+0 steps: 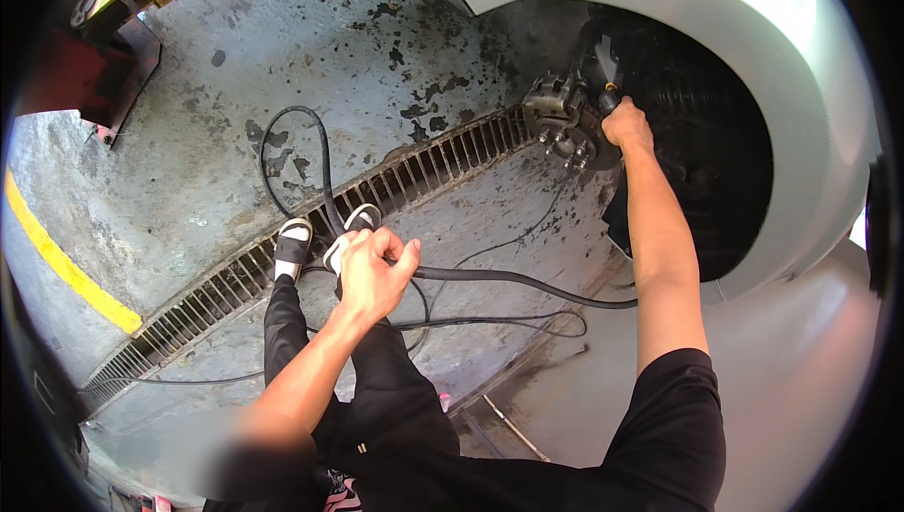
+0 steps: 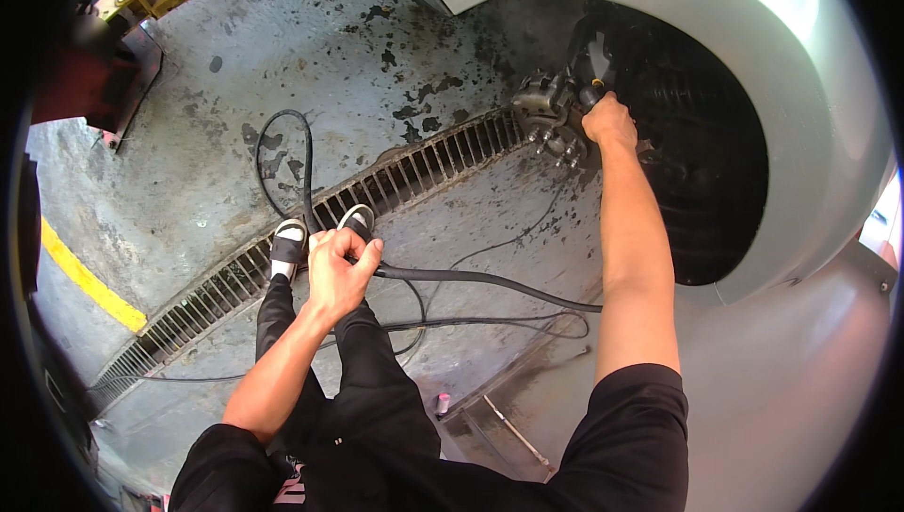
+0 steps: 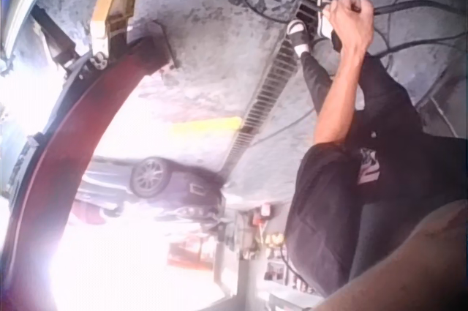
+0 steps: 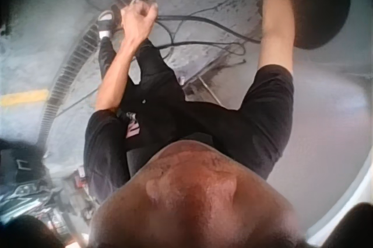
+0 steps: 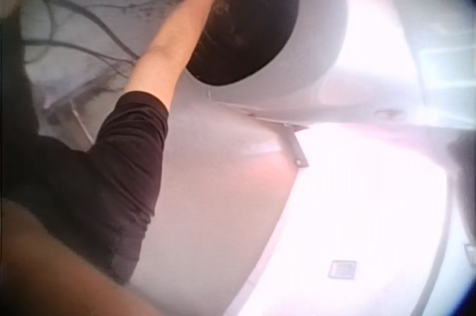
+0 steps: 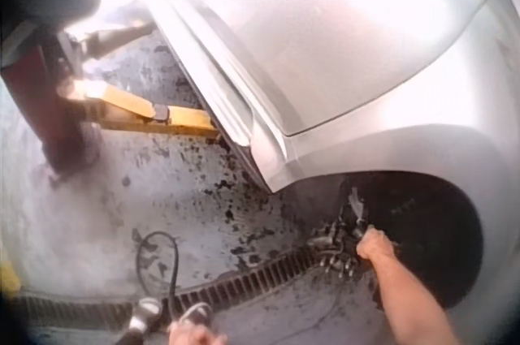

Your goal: The person uses a pressure washer to clean the inside of a car's wheel well, focusing on the brake assembly and suspension components. They systematically spray water to remove dirt and grime from the wheel arch and surrounding parts.

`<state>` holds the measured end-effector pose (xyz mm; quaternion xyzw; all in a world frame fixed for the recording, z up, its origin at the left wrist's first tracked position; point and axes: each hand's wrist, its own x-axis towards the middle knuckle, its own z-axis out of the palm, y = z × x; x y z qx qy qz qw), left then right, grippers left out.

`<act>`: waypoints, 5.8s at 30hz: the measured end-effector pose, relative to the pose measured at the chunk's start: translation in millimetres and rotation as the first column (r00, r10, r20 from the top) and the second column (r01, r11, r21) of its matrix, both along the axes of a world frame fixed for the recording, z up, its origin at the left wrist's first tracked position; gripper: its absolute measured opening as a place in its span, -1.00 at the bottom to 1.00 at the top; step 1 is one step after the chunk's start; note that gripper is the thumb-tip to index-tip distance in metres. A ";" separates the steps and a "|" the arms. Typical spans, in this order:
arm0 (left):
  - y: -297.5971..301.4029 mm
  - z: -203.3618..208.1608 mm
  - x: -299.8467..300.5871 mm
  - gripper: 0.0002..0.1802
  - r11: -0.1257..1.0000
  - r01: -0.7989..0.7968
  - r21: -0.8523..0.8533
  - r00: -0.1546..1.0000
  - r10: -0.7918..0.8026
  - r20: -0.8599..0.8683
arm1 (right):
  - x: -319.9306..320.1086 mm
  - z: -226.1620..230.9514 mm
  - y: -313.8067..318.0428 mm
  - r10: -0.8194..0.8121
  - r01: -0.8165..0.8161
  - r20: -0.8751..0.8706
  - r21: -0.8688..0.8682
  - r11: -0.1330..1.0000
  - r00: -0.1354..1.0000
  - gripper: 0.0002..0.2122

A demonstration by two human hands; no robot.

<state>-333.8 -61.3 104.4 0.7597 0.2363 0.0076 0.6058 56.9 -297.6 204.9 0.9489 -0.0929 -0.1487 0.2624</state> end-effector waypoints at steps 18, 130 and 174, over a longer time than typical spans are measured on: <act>-54.3 -23.2 59.2 -0.67 0.993 -0.095 0.075 0.994 0.091 0.057 | 87.3 -43.1 -43.0 -0.021 0.022 0.026 -0.047 0.999 0.999 -0.49; -95.4 69.9 24.8 -0.82 0.951 0.296 0.089 0.952 -0.286 -0.106 | 45.2 118.0 -213.8 -0.305 0.231 0.160 0.365 0.902 0.939 -0.51; -27.1 66.5 -10.5 -0.78 0.900 0.417 0.131 0.909 -0.407 -0.096 | -31.0 98.0 -212.0 -0.481 0.378 0.059 0.538 0.754 0.875 -0.54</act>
